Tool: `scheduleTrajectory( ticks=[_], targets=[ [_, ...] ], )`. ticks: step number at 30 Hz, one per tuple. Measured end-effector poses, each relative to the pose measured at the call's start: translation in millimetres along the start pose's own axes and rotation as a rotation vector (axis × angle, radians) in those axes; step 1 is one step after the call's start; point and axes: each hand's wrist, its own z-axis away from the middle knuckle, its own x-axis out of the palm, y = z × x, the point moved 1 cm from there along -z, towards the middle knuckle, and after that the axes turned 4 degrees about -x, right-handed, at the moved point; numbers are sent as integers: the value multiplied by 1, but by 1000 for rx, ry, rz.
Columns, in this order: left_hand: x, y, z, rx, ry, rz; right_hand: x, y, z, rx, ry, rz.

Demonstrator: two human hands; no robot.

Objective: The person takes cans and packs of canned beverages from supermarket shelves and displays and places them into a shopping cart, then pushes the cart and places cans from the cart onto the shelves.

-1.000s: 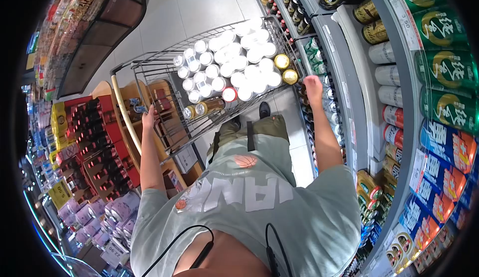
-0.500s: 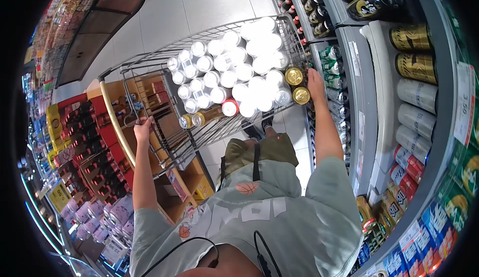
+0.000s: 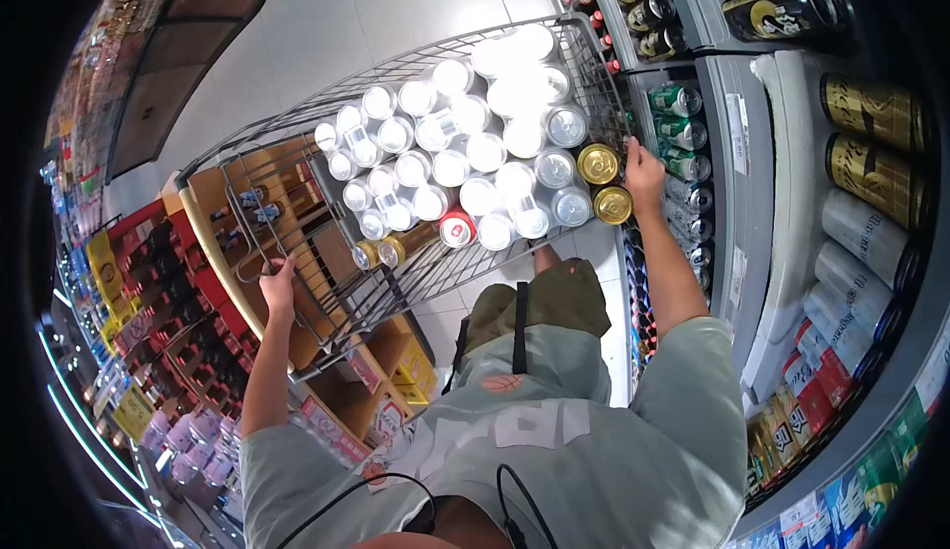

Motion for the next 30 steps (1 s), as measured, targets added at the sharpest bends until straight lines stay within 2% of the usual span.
scheduleTrajectory(
  ticks=[2,3,9,16,19,22,30],
  targets=[
    [3,9,-1,-9,-19,20,-3,-17,-7,-78,14,-107],
    [5,12,0,-1,-18,43,2,-12,-11,-220,64,-54],
    [3,4,-1,9,-20,56,1,0,-7,-58,21,-40],
    [4,11,2,18,-17,-3,9,15,-9,-56,40,49],
    [4,10,3,-1,-5,0,9,14,-7,-164,83,-5],
    [4,9,9,-21,6,-1,2,2,-6,-74,10,36],
    [5,-2,6,13,10,-29,9,26,-6,-82,6,50]
  ],
)
